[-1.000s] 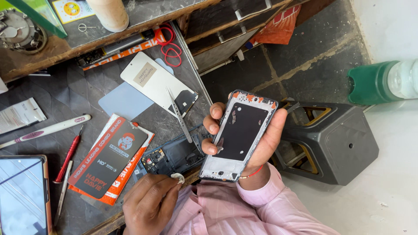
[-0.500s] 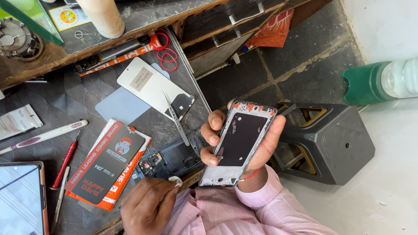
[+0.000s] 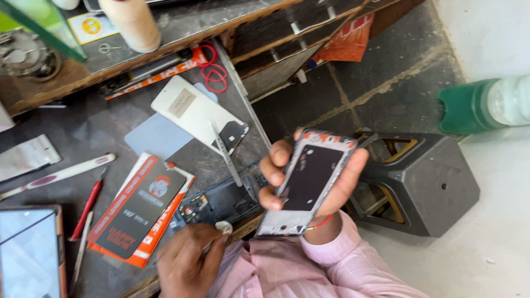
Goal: The person cleans the edges of a smartphone frame with tweezers and a cloth, then compares it to a new display assembly. They apply adhesive tape to the frame and continue cleaning the edges with a cloth. The workspace contains various tools and phone parts.
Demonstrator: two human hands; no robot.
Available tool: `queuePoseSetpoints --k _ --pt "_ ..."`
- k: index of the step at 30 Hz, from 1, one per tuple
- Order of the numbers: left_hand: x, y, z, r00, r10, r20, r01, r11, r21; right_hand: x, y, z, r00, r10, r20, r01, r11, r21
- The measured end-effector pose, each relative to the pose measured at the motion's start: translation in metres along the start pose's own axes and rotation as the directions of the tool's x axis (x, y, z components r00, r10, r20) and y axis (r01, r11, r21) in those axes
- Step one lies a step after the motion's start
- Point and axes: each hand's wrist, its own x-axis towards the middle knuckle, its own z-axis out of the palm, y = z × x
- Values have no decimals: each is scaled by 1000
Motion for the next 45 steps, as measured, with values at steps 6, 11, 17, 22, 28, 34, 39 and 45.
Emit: queuePoseSetpoints --k 6,11,17,22,28,34,39,45 --pt "8 9 5 988 -100 116 95 994 47 -6 -35 -14 997 -80 7 81 991 -108" --pt "41 28 21 995 -68 73 71 997 -39 -22 -62 -31 989 -141 -38 132 974 -183" --pt "55 35 15 995 101 1 -101 989 107 -47 -80 -47 969 -194 -150 156 960 -234" --pt "33 16 -6 995 -10 -99 22 992 121 -46 -82 -56 982 -140 -130 108 969 -222" --pt "9 13 -35 944 -85 -317 141 978 157 -39 -77 -62 984 -61 -166 25 977 -211" --pt "-4 11 -63 882 -79 -464 166 975 150 -40 -73 -64 980 23 -196 -70 969 -239" --pt "-26 2 -86 936 -41 -351 75 994 83 -37 -62 -66 978 16 -208 -64 972 -227" --pt "-78 -12 -79 804 275 528 192 720 -667 -30 -60 -67 972 13 -233 -80 956 -283"
